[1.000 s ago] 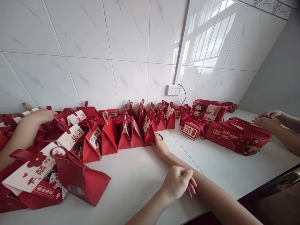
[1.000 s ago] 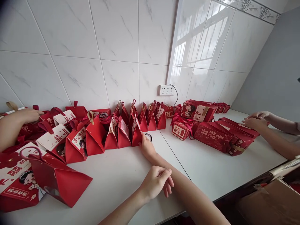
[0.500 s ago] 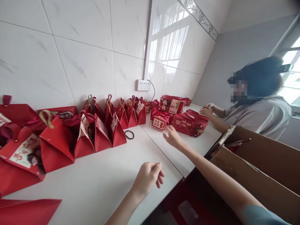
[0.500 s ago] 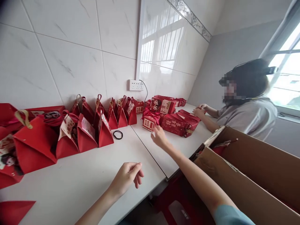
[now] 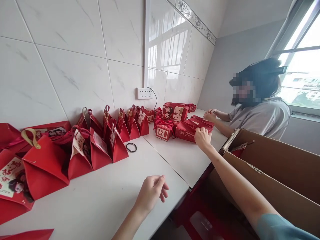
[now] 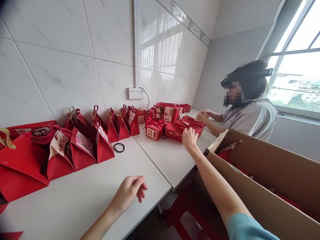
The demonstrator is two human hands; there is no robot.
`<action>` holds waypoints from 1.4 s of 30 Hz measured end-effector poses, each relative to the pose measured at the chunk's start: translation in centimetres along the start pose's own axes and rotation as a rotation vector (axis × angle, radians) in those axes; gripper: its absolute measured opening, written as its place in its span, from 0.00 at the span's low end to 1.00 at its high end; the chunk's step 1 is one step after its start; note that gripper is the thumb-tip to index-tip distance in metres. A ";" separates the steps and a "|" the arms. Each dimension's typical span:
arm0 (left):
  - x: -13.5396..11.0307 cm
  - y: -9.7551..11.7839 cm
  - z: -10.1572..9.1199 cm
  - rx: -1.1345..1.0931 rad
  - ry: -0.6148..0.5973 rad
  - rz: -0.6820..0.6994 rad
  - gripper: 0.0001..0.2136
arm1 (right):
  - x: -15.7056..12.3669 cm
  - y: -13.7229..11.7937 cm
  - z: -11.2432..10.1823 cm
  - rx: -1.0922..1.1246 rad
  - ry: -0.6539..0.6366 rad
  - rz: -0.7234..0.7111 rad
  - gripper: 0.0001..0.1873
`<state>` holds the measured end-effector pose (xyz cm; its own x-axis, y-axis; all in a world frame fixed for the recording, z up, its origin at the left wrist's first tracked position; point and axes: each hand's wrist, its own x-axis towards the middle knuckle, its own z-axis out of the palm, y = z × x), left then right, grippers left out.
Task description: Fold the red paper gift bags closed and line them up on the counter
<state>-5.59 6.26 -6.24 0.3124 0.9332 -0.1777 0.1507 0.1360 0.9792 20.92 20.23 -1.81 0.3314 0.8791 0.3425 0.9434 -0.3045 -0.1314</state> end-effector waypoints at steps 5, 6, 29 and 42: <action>0.1 0.1 -0.4 -0.002 0.021 0.003 0.22 | 0.2 -0.3 -2.0 0.053 -0.035 -0.032 0.13; 0.0 0.2 -0.4 -0.006 0.035 0.009 0.22 | 0.0 -0.5 -2.7 0.074 -0.041 -0.057 0.13; -1.2 1.6 -1.9 0.220 0.222 0.664 0.06 | -12.8 -4.7 -13.0 0.286 -0.283 -1.020 0.14; -1.1 1.4 -1.6 0.261 0.158 0.711 0.03 | -13.0 -3.2 -12.3 0.702 -0.119 -1.003 0.08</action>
<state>-7.26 5.96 -4.54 0.2821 0.8057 0.5208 0.1861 -0.5785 0.7941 13.71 5.27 5.64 -0.5747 0.6496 0.4978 0.5572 0.7561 -0.3434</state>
